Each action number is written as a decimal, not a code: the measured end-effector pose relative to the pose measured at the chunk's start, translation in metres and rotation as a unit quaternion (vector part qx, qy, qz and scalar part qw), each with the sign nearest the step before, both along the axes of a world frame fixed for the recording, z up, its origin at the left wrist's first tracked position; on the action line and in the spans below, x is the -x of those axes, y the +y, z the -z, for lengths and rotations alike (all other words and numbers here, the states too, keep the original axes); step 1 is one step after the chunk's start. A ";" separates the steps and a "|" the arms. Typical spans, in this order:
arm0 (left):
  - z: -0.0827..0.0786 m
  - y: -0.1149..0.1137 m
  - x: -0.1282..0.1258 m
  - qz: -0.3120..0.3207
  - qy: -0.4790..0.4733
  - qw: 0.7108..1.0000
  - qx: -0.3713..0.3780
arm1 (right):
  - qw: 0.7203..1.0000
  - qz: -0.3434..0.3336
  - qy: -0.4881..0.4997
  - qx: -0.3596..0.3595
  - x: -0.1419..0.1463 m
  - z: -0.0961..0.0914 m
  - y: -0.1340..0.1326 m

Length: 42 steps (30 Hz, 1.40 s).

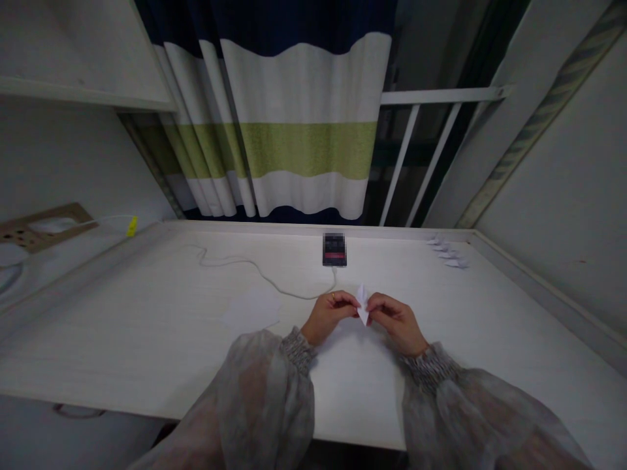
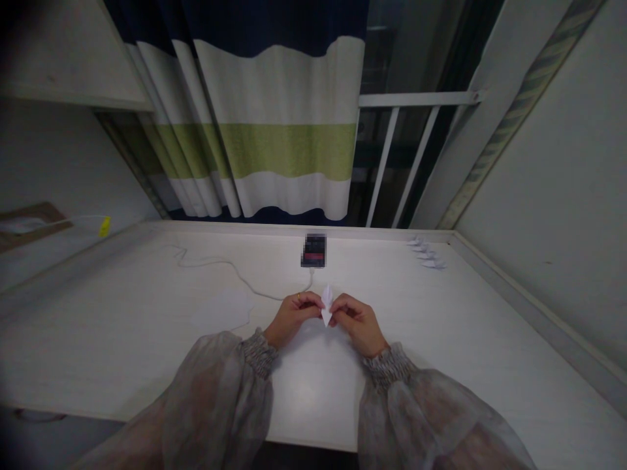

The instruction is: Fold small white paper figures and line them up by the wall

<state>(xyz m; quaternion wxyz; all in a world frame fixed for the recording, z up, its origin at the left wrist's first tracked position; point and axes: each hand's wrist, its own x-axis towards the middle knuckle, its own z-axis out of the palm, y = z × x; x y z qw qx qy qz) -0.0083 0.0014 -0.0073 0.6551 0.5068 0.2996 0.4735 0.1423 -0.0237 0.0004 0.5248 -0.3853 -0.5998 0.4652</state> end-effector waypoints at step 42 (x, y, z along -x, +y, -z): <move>0.003 0.002 -0.003 -0.034 -0.017 0.999 -0.005 | 0.992 0.054 0.018 0.113 0.004 0.001 0.005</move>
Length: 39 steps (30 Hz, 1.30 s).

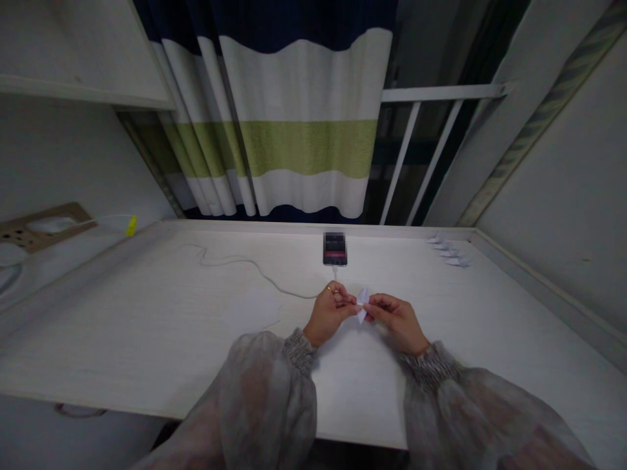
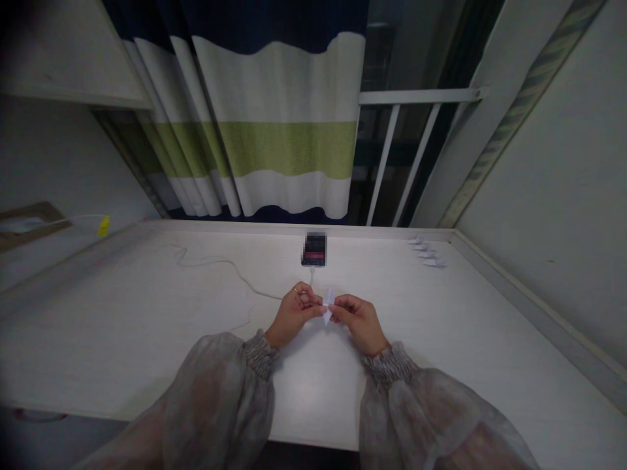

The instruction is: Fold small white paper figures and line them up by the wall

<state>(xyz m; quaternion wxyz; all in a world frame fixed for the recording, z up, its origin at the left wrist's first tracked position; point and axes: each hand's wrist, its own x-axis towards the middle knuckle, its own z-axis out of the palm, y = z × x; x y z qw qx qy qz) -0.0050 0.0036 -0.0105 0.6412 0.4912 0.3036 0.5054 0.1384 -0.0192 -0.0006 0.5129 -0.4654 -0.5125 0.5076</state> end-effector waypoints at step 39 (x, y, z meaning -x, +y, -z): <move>-0.006 -0.004 -0.003 -0.043 0.013 0.998 0.031 | 1.000 -0.003 -0.006 0.015 0.002 0.003 -0.001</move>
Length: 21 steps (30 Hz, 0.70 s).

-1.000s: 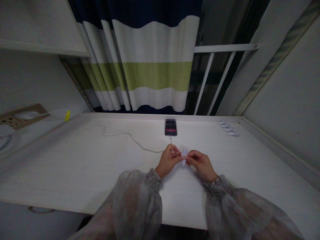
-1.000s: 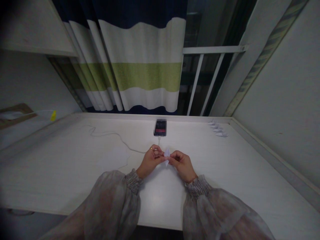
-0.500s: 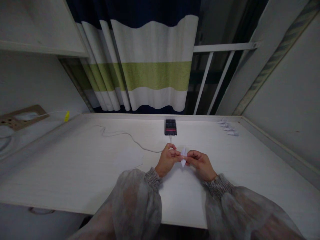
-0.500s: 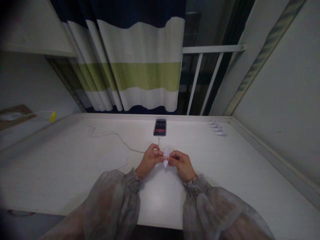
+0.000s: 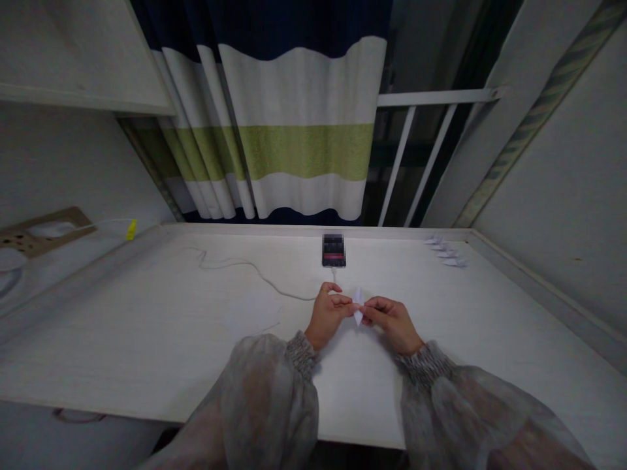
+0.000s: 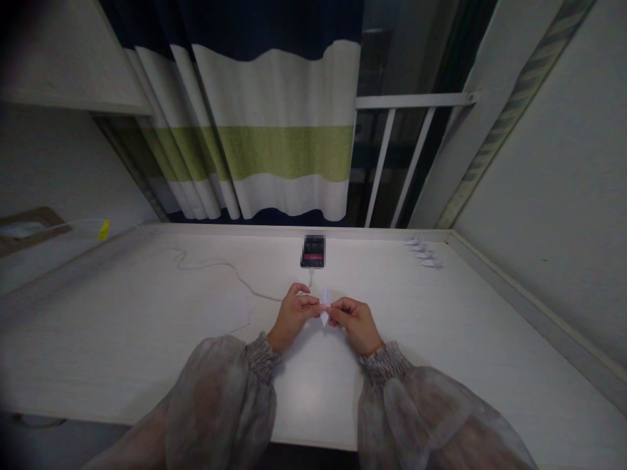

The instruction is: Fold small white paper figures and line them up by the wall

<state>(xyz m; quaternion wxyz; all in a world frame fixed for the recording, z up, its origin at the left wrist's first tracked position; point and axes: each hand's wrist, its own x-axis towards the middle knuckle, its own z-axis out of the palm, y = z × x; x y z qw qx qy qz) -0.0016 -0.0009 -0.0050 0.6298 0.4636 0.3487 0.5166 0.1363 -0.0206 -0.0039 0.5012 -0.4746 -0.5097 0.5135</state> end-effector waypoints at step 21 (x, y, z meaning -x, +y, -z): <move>0.004 0.001 0.002 0.022 -0.034 0.999 0.004 | 0.999 0.010 -0.006 -0.031 -0.001 -0.003 -0.001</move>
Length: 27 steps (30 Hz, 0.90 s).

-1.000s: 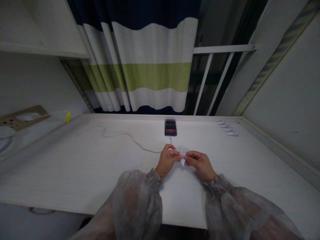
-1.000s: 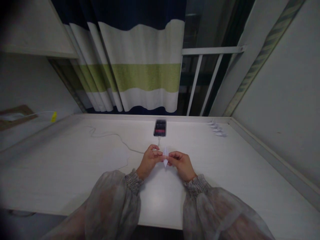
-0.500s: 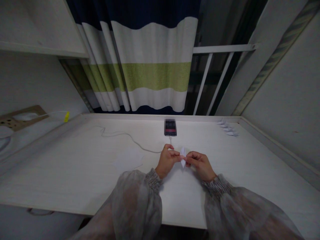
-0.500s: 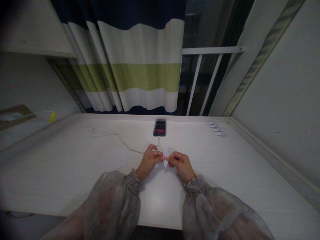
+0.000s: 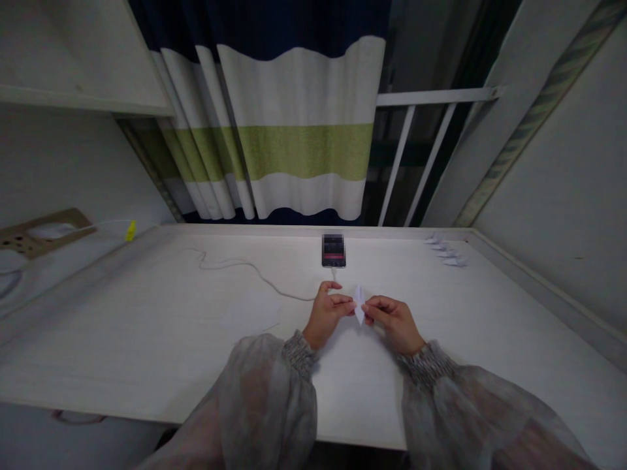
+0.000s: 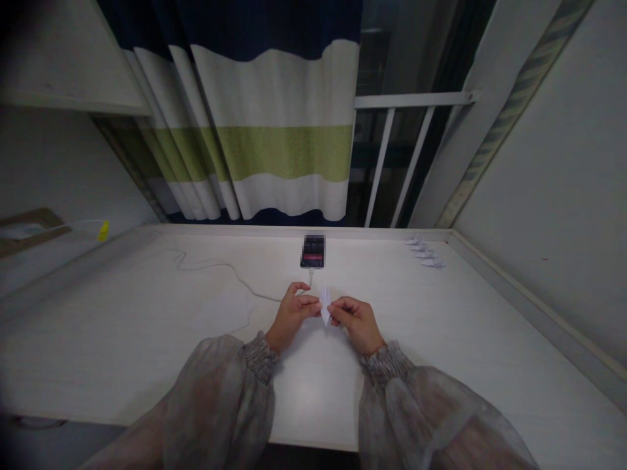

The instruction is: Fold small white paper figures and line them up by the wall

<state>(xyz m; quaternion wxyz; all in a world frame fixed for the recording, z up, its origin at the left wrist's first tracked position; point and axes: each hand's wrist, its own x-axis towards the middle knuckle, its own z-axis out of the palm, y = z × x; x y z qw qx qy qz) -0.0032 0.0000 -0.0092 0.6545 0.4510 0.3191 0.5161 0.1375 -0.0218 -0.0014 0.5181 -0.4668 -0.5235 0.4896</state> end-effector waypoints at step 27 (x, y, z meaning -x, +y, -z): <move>0.001 0.001 -0.004 -0.037 0.054 0.997 -0.037 | 0.999 0.042 -0.023 -0.002 0.003 0.000 0.000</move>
